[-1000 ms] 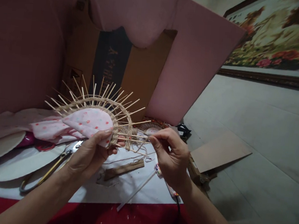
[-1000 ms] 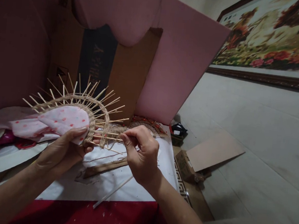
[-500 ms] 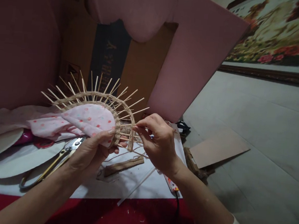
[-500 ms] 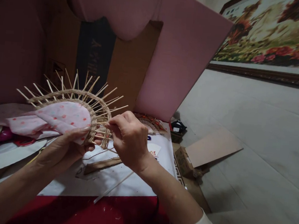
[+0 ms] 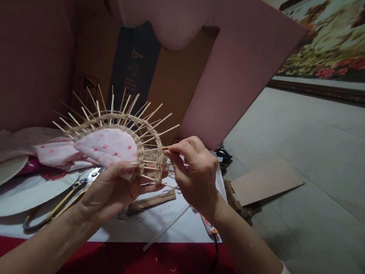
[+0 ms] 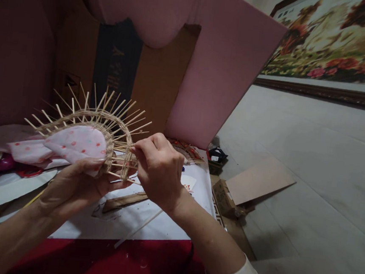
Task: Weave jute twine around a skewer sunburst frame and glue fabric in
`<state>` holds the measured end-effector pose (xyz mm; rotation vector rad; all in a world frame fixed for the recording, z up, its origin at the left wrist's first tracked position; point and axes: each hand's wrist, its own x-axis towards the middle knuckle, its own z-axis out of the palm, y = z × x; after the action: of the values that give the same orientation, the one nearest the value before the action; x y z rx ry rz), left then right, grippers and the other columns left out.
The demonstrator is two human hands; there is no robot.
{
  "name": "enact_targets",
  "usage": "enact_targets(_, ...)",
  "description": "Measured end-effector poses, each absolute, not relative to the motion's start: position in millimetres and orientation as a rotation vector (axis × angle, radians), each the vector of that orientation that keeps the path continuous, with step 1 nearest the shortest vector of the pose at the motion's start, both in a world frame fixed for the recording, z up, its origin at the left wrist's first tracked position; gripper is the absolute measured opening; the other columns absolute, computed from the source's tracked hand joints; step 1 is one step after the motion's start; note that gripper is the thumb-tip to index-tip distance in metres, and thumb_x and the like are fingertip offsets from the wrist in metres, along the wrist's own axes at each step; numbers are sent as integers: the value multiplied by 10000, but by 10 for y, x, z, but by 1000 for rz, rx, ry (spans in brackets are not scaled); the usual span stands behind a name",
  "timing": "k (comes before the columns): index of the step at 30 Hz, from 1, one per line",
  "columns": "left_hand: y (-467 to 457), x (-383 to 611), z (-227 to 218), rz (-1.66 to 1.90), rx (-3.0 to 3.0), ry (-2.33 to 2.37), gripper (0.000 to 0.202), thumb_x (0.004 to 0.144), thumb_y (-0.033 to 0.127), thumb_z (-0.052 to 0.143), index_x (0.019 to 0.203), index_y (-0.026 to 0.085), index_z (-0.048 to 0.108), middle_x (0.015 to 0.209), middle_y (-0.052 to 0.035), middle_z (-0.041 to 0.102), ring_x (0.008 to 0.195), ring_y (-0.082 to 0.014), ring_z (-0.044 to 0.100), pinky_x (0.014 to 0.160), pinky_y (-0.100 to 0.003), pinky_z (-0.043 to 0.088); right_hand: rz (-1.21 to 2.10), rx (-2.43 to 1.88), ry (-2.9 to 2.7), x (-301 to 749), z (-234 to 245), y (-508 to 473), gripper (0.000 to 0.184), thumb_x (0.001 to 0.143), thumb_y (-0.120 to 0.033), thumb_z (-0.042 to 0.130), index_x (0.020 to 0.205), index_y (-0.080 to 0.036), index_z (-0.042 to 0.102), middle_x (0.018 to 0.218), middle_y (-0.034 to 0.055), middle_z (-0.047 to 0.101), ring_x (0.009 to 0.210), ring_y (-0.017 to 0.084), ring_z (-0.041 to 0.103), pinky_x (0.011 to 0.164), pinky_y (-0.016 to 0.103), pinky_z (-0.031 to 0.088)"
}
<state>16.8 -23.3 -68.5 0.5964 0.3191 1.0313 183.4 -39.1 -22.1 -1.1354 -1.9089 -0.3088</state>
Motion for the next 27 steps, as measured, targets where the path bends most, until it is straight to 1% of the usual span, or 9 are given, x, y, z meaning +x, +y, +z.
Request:
enact_targets(4,-212,158,-689,1043,553,313,205,769,61,489,827,95,683,934,-127,723,861,-240,674,795,-392,560,-322,-1037,-1847,1875,-200,-412,98,877,-211,557,818,-196,634,802,31,588,713,141,540,647,277,445)
enact_targets(6,-196,145,-693,1050,531,310,195,768,50,483,757,107,669,917,-115,727,855,-232,679,779,-369,564,-336,-978,-1808,1913,-214,-438,66,855,-177,584,816,-196,634,791,27,582,712,137,545,638,270,452)
enact_targets(9,-175,129,-708,1058,511,305,221,774,60,483,596,129,596,936,-112,724,873,-240,678,784,-376,557,-347,-953,-1756,1971,-272,-474,62,826,-131,614,815,-188,636,775,28,573,708,136,551,619,266,458)
enact_targets(11,-168,127,-720,1063,509,316,232,765,69,497,549,135,553,913,-111,725,858,-248,682,783,-379,553,-348,-954,-1732,2003,-317,-488,68,813,-114,626,815,-181,639,770,31,574,703,137,554,612,267,462)
enact_targets(14,-167,136,-732,1064,517,344,163,758,68,492,670,127,615,865,-114,728,827,-254,689,770,-372,553,-341,-960,-1717,2034,-362,-496,69,801,-106,639,811,-174,644,760,30,575,686,135,556,606,269,463)
enact_targets(16,-168,145,-735,1063,509,356,181,762,64,478,788,117,648,860,-119,730,826,-256,692,765,-368,555,-335,-968,-1711,2044,-373,-498,64,799,-111,643,804,-174,646,753,30,575,677,137,554,603,274,463)
enact_targets(18,-167,153,-737,1062,492,362,205,762,63,469,834,109,655,854,-122,731,820,-252,694,756,-362,558,-333,-969,-1707,2049,-376,-499,57,801,-118,643,802,-175,647,750,30,576,674,138,553,603,277,465)
enact_targets(23,-160,153,-740,1088,453,380,223,764,53,458,837,120,658,841,-108,734,788,-225,696,747,-367,561,-322,-975,-1717,2057,-397,-495,68,808,-101,630,822,-167,642,776,36,581,704,137,556,620,276,468)
enact_targets(27,-169,142,-729,1106,442,395,207,753,48,459,724,129,647,820,-104,732,783,-222,696,728,-366,567,-303,-989,-1711,2067,-436,-488,83,815,-96,616,845,-171,638,798,42,581,730,148,563,632,285,472)
